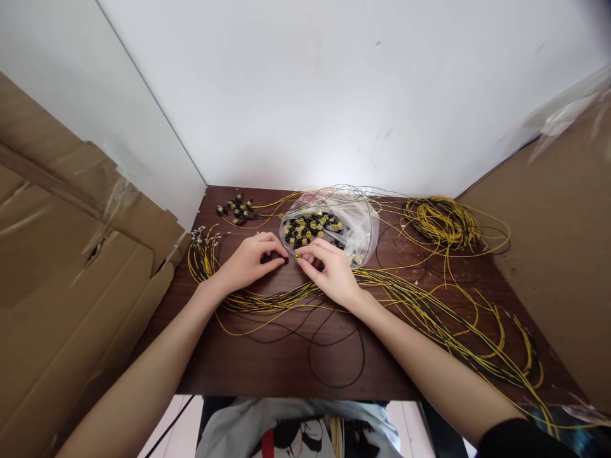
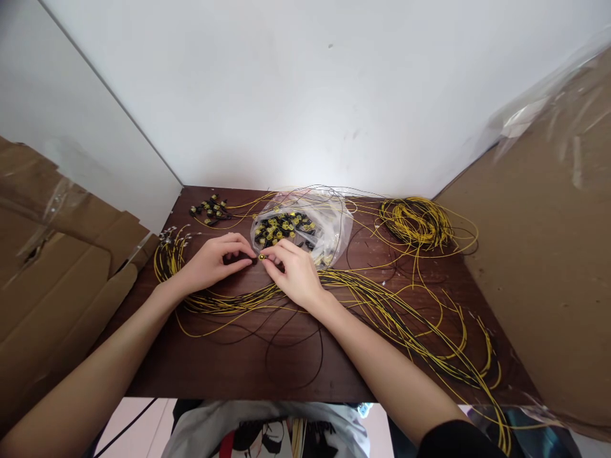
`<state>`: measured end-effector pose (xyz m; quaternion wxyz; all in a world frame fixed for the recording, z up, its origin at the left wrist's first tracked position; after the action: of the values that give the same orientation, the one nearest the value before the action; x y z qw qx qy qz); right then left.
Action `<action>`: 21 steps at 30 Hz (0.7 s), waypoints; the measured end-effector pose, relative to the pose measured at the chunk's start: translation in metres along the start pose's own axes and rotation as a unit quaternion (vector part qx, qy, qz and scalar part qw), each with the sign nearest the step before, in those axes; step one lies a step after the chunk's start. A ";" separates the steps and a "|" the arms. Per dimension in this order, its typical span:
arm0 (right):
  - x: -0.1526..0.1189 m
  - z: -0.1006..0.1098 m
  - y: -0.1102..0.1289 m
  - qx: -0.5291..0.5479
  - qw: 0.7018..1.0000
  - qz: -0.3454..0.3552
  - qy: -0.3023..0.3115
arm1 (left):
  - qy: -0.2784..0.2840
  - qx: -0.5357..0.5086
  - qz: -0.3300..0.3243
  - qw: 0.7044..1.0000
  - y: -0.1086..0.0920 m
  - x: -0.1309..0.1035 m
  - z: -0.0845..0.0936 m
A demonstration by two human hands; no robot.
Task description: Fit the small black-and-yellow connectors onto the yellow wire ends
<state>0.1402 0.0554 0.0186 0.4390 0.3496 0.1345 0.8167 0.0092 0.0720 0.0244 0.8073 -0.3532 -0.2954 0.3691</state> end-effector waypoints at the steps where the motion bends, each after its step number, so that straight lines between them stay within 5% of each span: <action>1: 0.000 0.000 0.001 -0.002 1.000 0.000 -0.001 | 0.004 0.002 -0.001 1.000 0.000 0.000 -0.001; 9: 0.000 0.002 0.000 -0.003 1.000 -0.014 -0.008 | 0.007 0.001 -0.006 1.000 0.000 0.000 -0.005; 21: -0.001 0.008 -0.005 0.044 0.997 -0.035 -0.052 | -0.119 -0.116 0.043 0.985 0.002 0.000 -0.001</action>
<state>0.1490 0.0568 0.0208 0.4583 0.4054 0.1592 0.7747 0.0091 0.0725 0.0223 0.7035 -0.4103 -0.4142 0.4063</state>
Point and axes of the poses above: each hand's wrist, its own x-axis towards the middle knuckle, its own z-axis out of the back of the hand, y = z × x, the point moved 8 cm from there along x, towards the middle knuckle, and after that the axes turned 15 degrees about -x, right-handed, at the moved point
